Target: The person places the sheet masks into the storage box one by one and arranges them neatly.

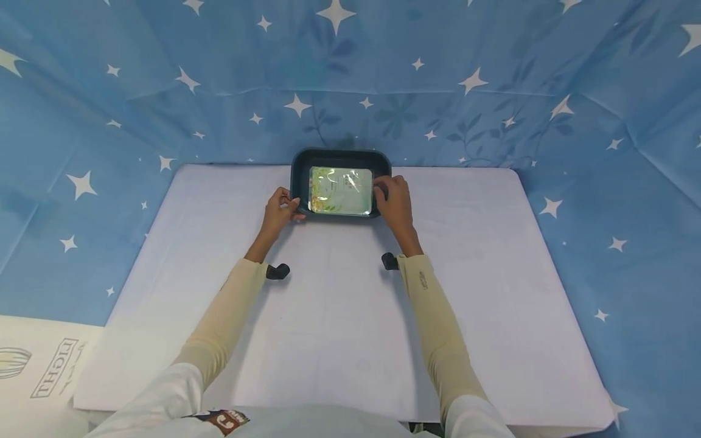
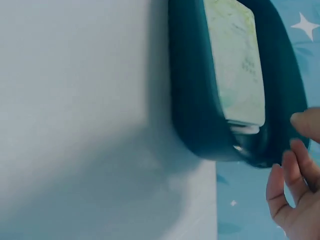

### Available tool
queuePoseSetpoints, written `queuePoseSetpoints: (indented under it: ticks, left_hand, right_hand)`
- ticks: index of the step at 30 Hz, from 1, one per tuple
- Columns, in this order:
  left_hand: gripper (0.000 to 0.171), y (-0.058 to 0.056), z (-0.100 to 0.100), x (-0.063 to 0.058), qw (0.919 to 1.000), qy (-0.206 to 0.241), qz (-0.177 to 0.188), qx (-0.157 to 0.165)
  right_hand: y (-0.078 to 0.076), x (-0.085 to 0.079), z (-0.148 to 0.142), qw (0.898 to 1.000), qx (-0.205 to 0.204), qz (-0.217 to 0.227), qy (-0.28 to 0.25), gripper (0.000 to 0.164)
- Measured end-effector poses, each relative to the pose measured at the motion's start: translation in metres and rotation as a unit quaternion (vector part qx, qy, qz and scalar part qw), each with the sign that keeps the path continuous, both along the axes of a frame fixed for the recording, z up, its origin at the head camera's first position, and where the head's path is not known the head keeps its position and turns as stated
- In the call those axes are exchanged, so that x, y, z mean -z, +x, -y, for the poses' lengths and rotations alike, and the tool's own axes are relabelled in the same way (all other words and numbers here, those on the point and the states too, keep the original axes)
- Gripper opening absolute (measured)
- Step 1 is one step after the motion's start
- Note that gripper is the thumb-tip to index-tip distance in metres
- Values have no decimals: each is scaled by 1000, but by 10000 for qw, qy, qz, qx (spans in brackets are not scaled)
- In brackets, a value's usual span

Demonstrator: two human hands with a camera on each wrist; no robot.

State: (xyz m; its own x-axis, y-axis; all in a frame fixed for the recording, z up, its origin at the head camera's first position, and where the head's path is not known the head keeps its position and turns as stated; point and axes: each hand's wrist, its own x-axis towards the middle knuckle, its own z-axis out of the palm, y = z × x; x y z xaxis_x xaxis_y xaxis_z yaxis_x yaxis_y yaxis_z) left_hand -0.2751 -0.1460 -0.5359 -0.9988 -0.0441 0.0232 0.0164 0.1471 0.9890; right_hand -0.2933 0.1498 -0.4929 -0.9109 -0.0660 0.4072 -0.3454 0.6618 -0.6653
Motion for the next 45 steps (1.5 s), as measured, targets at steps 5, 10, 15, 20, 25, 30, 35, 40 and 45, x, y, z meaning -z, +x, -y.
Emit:
queuePoseSetpoints:
  ticks: [5,10,15,20,25,30,35,40,45]
  left_hand:
    - [22,-2,-1,-1,9999,-78,89,-15]
    - [20,-4,-1,-2,9996,-61,233,-124]
    - [20,-6,-1,-1,9994,42,269,-209]
    - [19,-8,-3,-2,9994,83,107,-333]
    - [20,-9,-6,-2,9987,33,118,-489]
    - [27,-3,-9,-12,9984,176,246,-473]
    - [21,-4,-11,-10,9983,34,159,-567]
    - [21,-9,-13,-7,9986,-18,68,-523]
    - [22,-10,-15,-8,9989,71,53,-451]
  right_hand:
    - [4,6,-9,9981,419,432,118,51]
    - [6,11,-11,9913,482,1225,22,60]
    - [4,13,-9,9871,361,1556,-134,38]
    - [0,10,-4,9893,548,1351,33,33]
    - [-1,8,-2,9866,618,1508,1,34]
    - [-1,9,-3,9845,764,1575,116,34]
    - [-1,7,-6,9834,816,1610,160,33]
    - [-3,4,-9,9826,890,1620,186,31]
    - [-5,5,-10,9813,1074,1593,62,30]
